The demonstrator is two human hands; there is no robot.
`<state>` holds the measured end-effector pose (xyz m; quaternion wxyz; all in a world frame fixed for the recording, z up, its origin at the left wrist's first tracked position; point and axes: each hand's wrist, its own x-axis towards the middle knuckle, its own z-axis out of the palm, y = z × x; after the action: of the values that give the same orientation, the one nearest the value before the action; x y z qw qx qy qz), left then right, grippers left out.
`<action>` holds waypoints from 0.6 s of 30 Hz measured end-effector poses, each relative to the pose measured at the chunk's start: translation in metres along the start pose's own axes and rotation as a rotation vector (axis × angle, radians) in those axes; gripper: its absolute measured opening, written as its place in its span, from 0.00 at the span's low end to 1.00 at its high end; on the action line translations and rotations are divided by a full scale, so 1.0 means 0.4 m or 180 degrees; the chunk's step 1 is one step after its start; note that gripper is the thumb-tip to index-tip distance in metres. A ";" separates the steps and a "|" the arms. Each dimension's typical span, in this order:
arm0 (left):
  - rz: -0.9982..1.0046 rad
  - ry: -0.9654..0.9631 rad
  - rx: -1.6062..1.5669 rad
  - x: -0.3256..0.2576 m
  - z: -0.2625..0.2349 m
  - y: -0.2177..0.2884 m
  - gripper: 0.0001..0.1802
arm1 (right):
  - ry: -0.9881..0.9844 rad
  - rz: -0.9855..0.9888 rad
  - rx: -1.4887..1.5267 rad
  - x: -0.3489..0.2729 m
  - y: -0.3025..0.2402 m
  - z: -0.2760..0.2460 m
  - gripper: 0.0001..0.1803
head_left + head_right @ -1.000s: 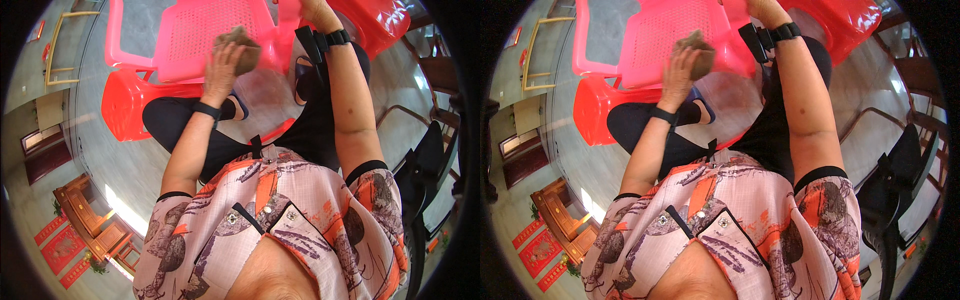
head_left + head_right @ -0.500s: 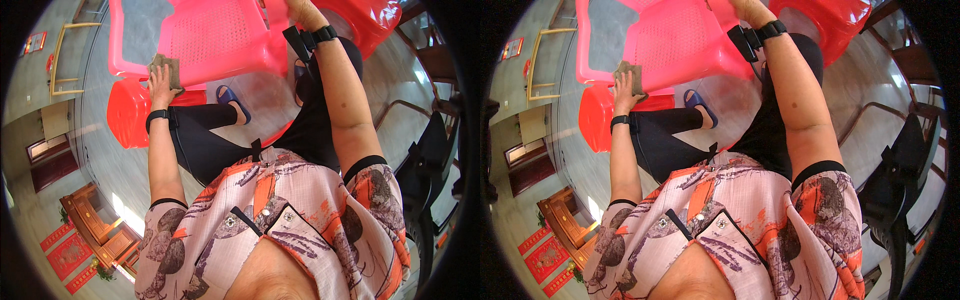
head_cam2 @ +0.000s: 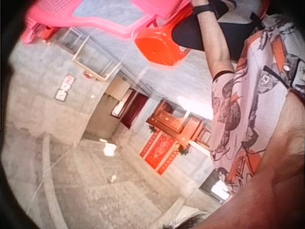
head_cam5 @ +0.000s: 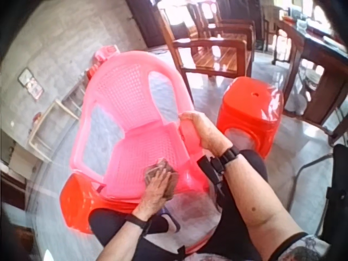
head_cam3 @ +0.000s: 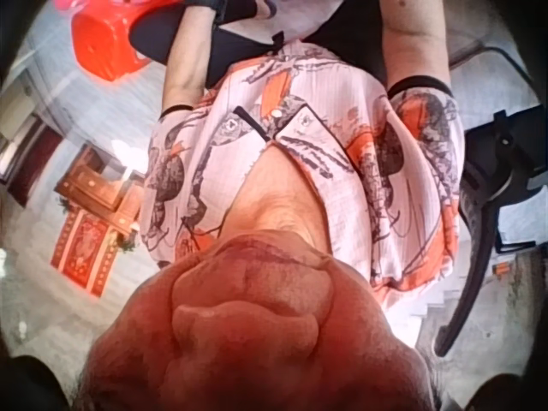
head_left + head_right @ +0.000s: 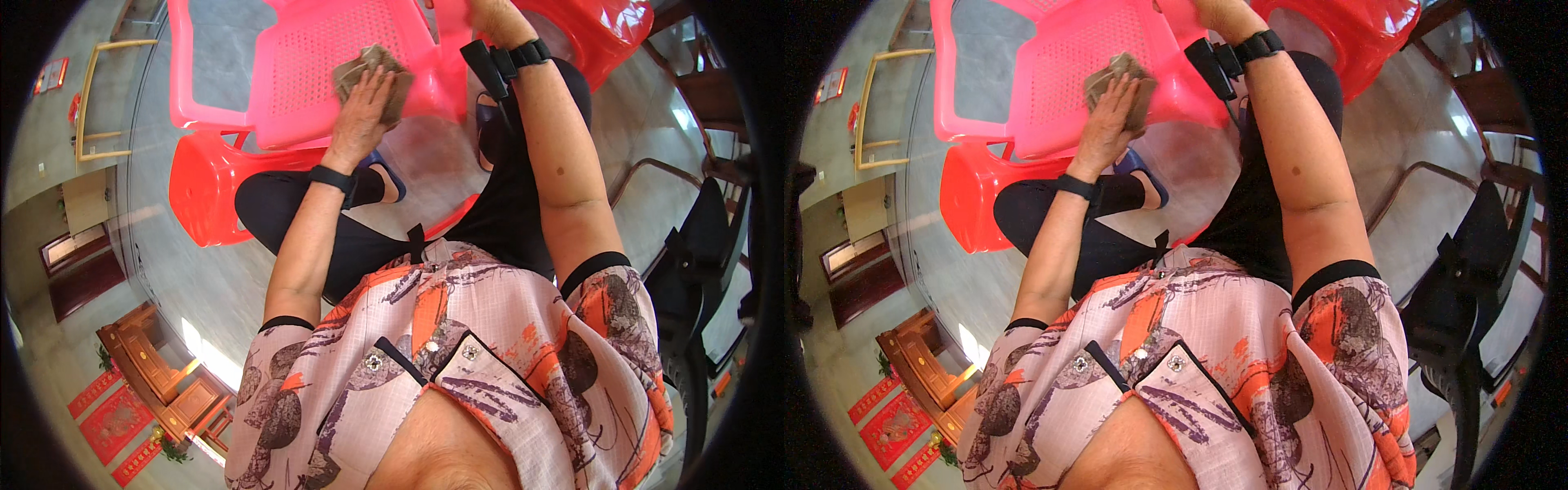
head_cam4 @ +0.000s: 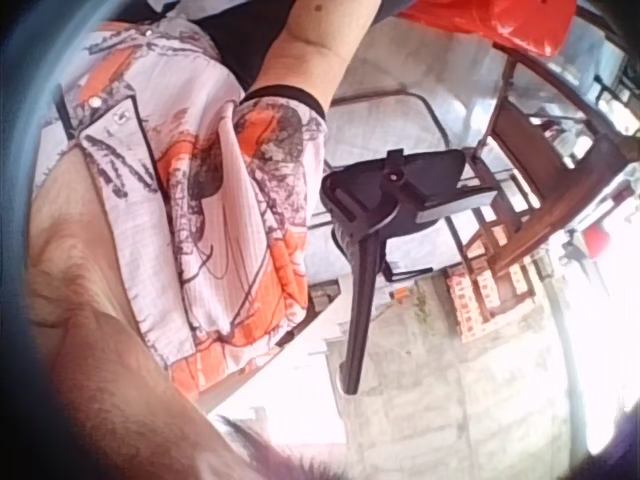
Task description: The person wipes a pink plastic chair with a cloth, cleaning the seat, backrest, and armrests. The chair is held steady with one hand while the other hand scrubs the surfaces.
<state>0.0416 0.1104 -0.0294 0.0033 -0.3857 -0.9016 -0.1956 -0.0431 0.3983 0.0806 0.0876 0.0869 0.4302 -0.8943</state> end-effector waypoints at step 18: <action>-0.0751 0.0532 0.0259 -0.033 -0.015 0.027 0.31 | -0.0088 0.0328 -0.0133 -0.023 -0.017 0.002 0.16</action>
<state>0.0574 0.1059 -0.0222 0.0710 -0.2589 -0.9445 -0.1893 -0.0360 0.4025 0.0884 0.1412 0.0947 0.4424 -0.8805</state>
